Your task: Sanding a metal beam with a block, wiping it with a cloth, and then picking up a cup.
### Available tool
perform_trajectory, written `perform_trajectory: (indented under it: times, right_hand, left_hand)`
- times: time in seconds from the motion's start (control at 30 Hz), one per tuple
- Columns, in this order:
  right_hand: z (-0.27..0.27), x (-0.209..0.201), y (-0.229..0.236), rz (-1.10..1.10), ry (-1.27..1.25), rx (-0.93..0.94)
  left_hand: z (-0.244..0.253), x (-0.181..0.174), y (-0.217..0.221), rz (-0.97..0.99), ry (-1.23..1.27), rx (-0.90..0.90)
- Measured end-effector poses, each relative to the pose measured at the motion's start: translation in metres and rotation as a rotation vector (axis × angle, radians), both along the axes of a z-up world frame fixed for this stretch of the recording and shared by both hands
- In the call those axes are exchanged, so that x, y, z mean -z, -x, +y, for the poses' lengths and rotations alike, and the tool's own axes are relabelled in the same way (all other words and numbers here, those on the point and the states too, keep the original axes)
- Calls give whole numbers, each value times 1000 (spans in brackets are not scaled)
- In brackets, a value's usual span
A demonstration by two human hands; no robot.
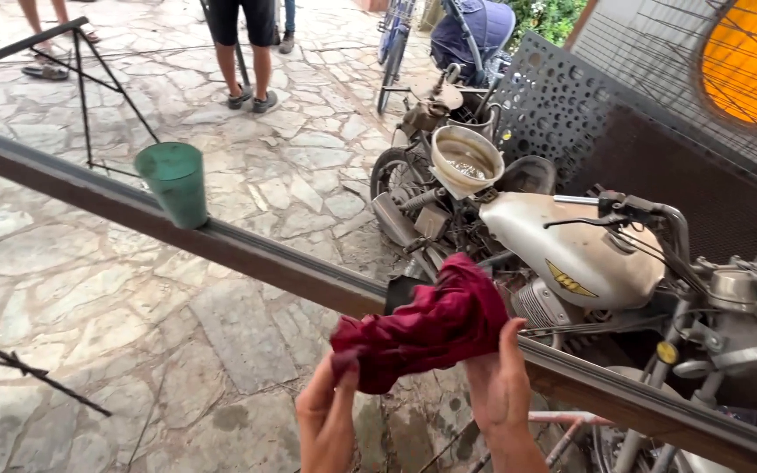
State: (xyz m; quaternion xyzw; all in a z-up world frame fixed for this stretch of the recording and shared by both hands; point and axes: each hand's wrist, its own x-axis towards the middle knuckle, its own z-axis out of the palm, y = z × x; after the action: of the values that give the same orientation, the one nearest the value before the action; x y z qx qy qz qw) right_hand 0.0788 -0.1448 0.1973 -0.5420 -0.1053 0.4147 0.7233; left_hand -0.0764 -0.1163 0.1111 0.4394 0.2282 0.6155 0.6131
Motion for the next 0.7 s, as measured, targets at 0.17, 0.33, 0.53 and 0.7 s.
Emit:
perform_trajectory:
  times: [0.17,0.33,0.53,0.7]
  right_hand:
    - [15,47,4,-45,-81,-314]
    - [30,107,10,-738,83,-689]
    - [43,122,52,-762,306,-409]
    - [47,97,92,-805,14,-844]
  left_hand:
    - [13,-18,16,-55,457,-49]
    - [31,-1,35,-291,826,100]
    - [44,14,91,690,102,-578]
    - [60,49,69,431,460,139]
